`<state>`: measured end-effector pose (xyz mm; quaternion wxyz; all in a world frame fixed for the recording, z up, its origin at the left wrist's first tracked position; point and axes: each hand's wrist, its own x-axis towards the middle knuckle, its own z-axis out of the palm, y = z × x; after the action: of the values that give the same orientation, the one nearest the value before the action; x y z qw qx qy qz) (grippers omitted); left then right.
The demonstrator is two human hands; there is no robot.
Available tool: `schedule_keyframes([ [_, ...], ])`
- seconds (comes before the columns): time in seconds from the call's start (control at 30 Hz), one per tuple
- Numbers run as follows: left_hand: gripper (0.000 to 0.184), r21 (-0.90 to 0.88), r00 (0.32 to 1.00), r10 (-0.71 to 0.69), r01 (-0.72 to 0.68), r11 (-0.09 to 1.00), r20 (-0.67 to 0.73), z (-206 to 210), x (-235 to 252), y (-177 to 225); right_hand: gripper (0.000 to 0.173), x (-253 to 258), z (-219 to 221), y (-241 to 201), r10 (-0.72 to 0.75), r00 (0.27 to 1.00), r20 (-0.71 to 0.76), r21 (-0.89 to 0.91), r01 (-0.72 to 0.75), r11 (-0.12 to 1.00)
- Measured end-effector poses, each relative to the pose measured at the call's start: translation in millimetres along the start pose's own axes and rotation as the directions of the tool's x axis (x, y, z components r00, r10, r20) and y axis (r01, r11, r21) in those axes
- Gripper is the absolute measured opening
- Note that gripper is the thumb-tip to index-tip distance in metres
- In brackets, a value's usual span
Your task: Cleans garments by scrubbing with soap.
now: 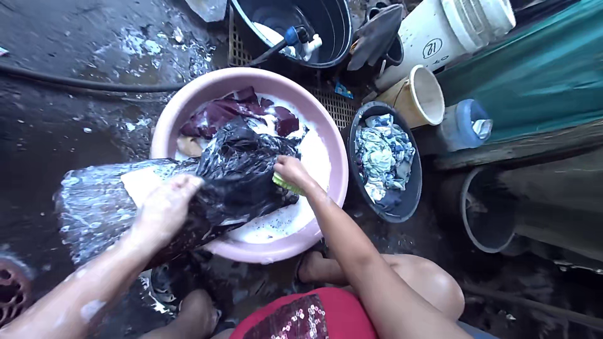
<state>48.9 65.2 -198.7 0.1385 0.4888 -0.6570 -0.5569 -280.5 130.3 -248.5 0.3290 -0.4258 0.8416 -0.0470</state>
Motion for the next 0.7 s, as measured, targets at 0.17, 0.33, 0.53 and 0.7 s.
schedule_keyframes([
  [0.17, 0.010, -0.597, 0.951, -0.112, -0.088, 0.797, -0.289, -28.8, 2.0, 33.4, 0.022, -41.0, -82.6, 9.8, -0.156, 0.867, -0.474, 0.255, 0.305, 0.917],
  [0.33, 0.015, -0.254, 0.962, -0.248, 0.270, 0.929, 0.115, -25.6, -18.2, -4.9, 0.031, -76.0, -41.4, 39.4, 0.075, 0.986, -0.149, -0.031, -0.080, 0.996],
  [0.53, 0.013, 0.178, 0.858, -0.219, 0.152, 0.972, 0.464, -40.1, -37.7, -42.0, 0.024, -169.7, 86.5, -136.5, -0.539, 0.788, -0.297, 0.187, 0.601, 0.777],
  [0.7, 0.022, 0.370, 0.818, -0.344, 0.175, 0.912, 0.460, -54.8, -51.1, -22.8, 0.014, -92.8, 107.1, -94.5, -0.618, 0.563, -0.549, -0.271, 0.580, 0.768],
])
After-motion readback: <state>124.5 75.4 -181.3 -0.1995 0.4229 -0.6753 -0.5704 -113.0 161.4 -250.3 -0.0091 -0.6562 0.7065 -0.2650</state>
